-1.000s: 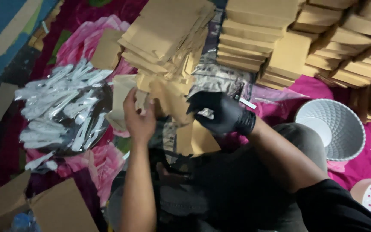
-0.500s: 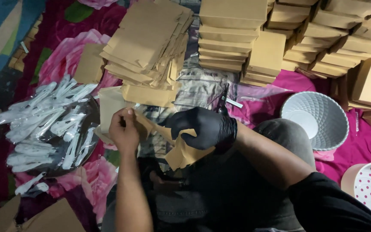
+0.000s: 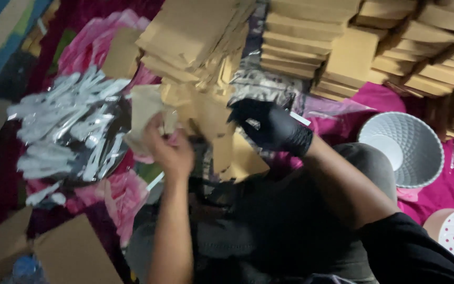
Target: Folding flat cardboard templates into small boxes manually on the floor.
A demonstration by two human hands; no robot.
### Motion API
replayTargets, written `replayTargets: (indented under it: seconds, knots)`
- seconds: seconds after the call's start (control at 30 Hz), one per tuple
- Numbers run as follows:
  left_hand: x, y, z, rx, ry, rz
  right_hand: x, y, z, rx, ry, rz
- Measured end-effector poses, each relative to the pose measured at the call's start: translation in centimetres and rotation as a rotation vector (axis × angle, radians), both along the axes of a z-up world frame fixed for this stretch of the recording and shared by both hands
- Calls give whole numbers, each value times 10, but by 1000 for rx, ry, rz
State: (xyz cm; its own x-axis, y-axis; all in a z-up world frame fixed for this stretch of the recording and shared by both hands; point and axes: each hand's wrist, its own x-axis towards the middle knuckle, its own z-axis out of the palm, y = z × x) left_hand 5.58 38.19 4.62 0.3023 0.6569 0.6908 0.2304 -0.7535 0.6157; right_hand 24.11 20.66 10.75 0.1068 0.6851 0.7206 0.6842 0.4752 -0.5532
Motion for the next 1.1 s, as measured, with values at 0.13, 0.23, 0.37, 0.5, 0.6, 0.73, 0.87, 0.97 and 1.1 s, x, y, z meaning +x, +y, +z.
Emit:
replayTargets:
  seconds: [0.13,0.23,0.37,0.5,0.6,0.73,0.87,0.97,1.1]
  knots:
    - [0,-66,13,-367,-57,-229,0,-2,12,-141,156,-175]
    - [-2,-78,16,-678,18,-464,-1,-3,11,-193,230,-244]
    - [3,-73,1,-785,86,-393,-2,-7,20,-225,240,-201]
    - [-5,-68,-9,-716,44,-339,-1,-8,16,-139,91,-120]
    - [-7,-64,-19,-653,27,-336,-7,-3,29,-45,-113,-122]
    - [-6,-66,-10,-563,97,-310,-7,-1,24,-27,-208,-143]
    - [-4,-70,-5,-621,62,-333,-11,2,15,-48,-316,-143]
    - [-3,-73,-9,-640,31,-324,-15,4,10,-77,-354,-158]
    - [-5,-65,-28,-684,-6,-338,-17,9,-2,-36,-385,-154]
